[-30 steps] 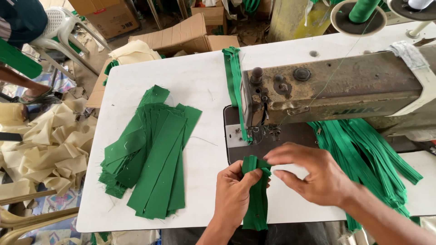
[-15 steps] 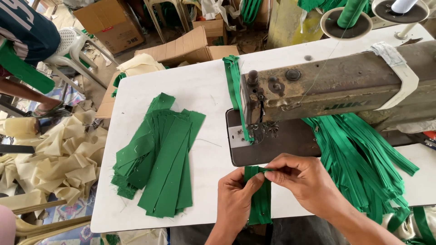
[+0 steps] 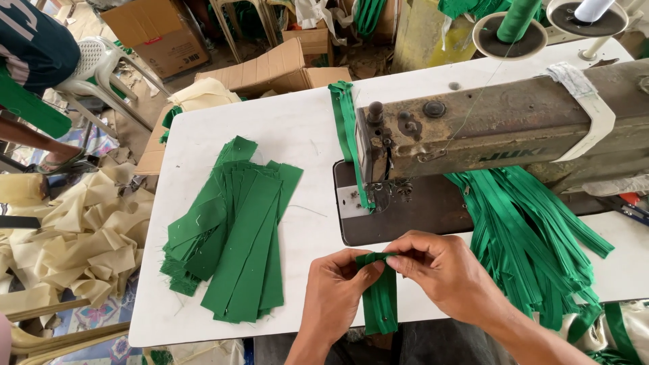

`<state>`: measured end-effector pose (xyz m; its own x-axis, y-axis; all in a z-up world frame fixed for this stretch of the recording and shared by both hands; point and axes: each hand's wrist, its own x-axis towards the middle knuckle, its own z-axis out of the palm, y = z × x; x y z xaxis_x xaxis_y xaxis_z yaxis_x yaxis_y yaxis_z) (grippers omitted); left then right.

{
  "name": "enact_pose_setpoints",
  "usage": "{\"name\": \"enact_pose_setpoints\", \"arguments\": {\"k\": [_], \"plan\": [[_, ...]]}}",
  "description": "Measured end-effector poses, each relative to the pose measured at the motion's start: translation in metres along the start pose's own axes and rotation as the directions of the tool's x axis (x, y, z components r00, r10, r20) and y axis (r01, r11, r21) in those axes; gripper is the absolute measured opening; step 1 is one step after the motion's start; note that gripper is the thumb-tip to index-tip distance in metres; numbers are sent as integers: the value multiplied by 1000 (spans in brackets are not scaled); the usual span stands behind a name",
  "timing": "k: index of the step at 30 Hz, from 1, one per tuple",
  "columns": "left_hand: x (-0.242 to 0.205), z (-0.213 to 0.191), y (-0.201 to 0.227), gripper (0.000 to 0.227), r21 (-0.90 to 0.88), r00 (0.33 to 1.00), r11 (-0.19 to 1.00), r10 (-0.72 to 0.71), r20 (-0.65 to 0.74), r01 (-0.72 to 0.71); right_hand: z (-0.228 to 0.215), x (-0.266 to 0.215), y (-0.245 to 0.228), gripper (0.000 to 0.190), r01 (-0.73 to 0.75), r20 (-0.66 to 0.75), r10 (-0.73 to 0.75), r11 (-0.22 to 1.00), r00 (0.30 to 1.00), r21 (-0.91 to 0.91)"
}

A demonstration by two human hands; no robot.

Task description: Sewing green zippers onto strips of green fabric using an industrial sewing machine

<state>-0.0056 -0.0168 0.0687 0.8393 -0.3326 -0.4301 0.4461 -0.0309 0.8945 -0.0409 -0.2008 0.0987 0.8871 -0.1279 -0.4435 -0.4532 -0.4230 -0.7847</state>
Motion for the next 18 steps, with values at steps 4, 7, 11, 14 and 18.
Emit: {"name": "enact_pose_setpoints", "arguments": {"k": [4,7,11,14,18], "plan": [[8,-2,-16,10,-138,995,990,38,90,-25,2,6,10,20,26,-9,-25,995,1000,94],[11,0,-28,27,-100,993,994,53,105,-43,3,14,24,14,92,-7,-93,971,996,219],[12,4,-28,26,-102,985,990,113,129,-101,-2,18,36,16,91,-3,-93,962,996,257],[11,6,-26,17,-121,982,988,117,149,-100,-5,16,36,16,95,13,-103,958,995,272],[10,7,-19,12,-169,983,983,98,155,-71,-7,14,34,14,85,33,-105,924,994,373]]}}
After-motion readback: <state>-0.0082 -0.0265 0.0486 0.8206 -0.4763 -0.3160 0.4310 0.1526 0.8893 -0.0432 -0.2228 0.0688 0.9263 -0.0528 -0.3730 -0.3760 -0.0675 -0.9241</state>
